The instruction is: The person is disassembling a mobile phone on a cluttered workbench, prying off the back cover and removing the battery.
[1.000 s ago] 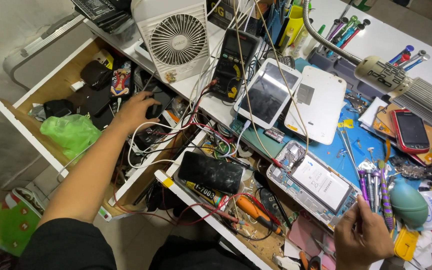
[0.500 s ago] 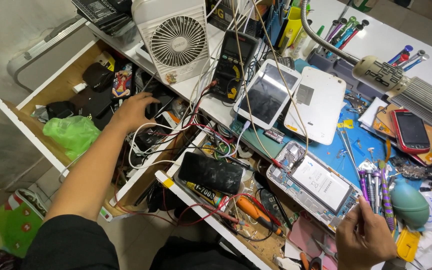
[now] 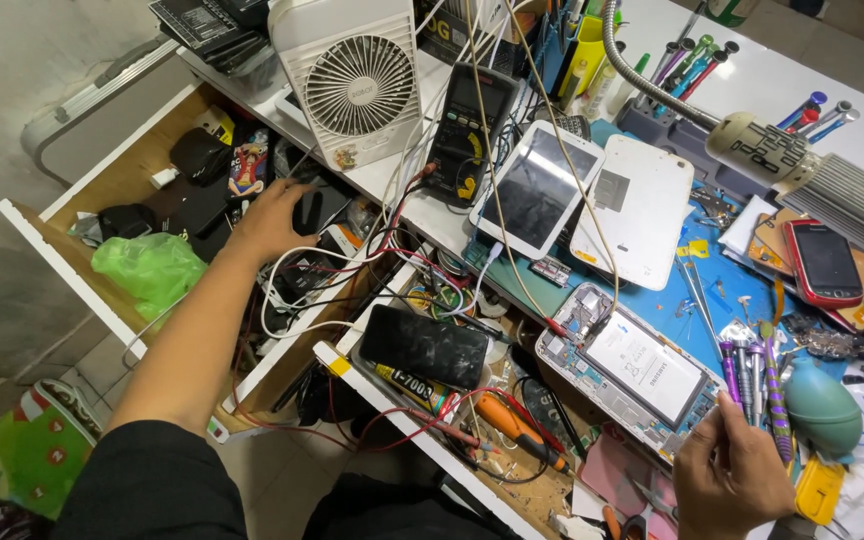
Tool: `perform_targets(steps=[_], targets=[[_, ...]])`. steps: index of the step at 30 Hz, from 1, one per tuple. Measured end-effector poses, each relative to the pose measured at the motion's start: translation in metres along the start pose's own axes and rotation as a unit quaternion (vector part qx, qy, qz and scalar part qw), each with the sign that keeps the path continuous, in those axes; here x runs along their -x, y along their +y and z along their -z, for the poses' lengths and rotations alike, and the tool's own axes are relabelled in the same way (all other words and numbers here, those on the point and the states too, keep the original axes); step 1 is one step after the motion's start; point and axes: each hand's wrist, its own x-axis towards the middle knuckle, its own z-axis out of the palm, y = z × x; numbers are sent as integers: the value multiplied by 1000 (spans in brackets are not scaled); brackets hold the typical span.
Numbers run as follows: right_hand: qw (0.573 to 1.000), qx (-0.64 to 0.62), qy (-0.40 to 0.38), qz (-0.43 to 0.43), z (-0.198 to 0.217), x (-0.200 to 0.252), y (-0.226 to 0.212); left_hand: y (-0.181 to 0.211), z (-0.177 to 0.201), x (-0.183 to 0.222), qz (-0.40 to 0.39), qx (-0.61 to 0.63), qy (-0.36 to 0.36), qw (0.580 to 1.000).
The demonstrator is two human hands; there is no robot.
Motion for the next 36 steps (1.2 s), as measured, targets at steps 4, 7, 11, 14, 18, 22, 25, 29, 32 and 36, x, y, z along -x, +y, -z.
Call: perform_targets(steps=[4,7,11,14,18,22,25,29,32,36], targets=[[1000,-7,10,7,0,-4,-4,17,12,1,21,1,-12,1000],[1000,-3,6,1,-1,1,3,38,30,8,57,9,-8,998],[1000,-2,3,-2,-1,0,1,40,45,11,68,27,-20,997],[1000,-9,1,-1,0,-5,-5,21,45,5,81,24,-52,995],[1000,-7,-3,9,1,-6,-5,10,55,14,94,30,-98,990],[1000,-7,-8,-1,3,-5,-7,8,77,36,152,35,-135,978],[998,20,-54,-8,16,-18,-27,10,89,59,211,62,-138,966],[995,35,-92,-20,23,-25,-39,-8,97,86,250,99,-83,960],[993,45,-104,-43,22,-21,-34,-38,94,102,289,172,-20,942],[988,72,-123,-58,17,-9,-20,-82,85,111,261,415,137,861]])
